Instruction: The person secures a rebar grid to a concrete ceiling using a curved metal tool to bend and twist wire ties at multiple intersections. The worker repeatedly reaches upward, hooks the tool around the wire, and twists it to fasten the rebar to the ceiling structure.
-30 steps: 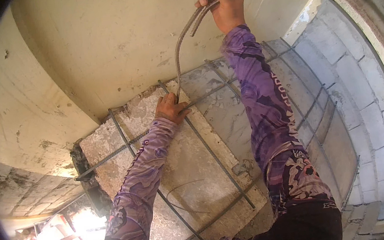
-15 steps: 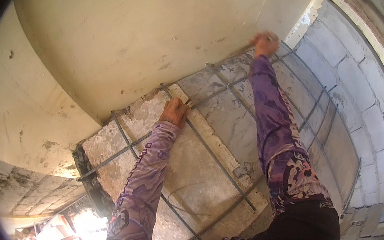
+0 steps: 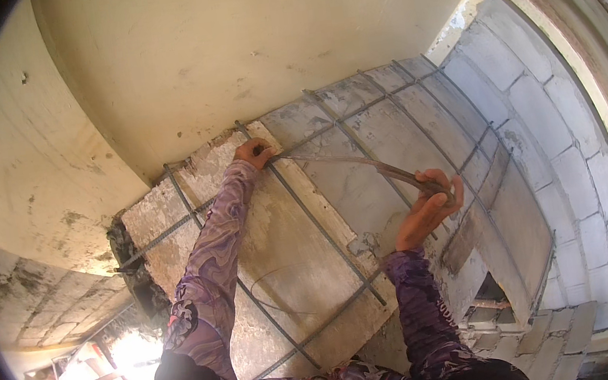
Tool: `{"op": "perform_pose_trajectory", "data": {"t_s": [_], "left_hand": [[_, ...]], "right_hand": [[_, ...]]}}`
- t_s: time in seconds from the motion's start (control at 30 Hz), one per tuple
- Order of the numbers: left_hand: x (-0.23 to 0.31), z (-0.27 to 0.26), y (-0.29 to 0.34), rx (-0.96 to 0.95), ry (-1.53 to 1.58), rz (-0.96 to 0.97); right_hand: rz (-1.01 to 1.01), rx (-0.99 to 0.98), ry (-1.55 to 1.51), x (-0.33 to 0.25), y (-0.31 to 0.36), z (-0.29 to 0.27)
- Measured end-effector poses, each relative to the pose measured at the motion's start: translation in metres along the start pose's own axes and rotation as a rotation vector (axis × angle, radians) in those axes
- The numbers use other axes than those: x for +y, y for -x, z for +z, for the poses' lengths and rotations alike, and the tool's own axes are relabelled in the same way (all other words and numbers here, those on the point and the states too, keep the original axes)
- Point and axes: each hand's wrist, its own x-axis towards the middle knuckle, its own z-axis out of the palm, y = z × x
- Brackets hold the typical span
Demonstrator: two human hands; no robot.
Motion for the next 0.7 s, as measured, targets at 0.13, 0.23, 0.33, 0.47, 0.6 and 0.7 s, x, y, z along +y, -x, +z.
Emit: {"op": "perform_pose_trajectory", "data": {"t_s": [0.13, 0.23, 0.33, 0.47, 0.6, 0.7], "left_hand": [[0.0, -0.004, 0.009, 0.066, -0.012, -0.119], [-0.005, -0.005, 0.016, 0.064, 0.127, -0.179], [-0.01, 0.0, 0.021, 0.121, 0.218, -0.154], [-0.007, 0.008, 0.025, 0.272, 0.043, 0.147], [0.006, 0.003, 0.023, 0.213, 0.116, -0.005], [0.014, -0.006, 0.016, 0.1, 0.106, -0.24]], "right_hand": [[-0.045, -0.311, -0.071, -0.016, -0.02, -0.007], [-0.033, -0.503, -0.018, -0.016, -0.049, -0.013], [-0.062, -0.631, 0.038, -0.016, -0.067, -0.014], [-0.102, -0.666, 0.03, -0.016, -0.063, -0.022], [-0.03, -0.58, 0.031, -0.01, -0.049, -0.037], [0.029, -0.486, 0.032, -0.005, -0.042, -0.039]]}}
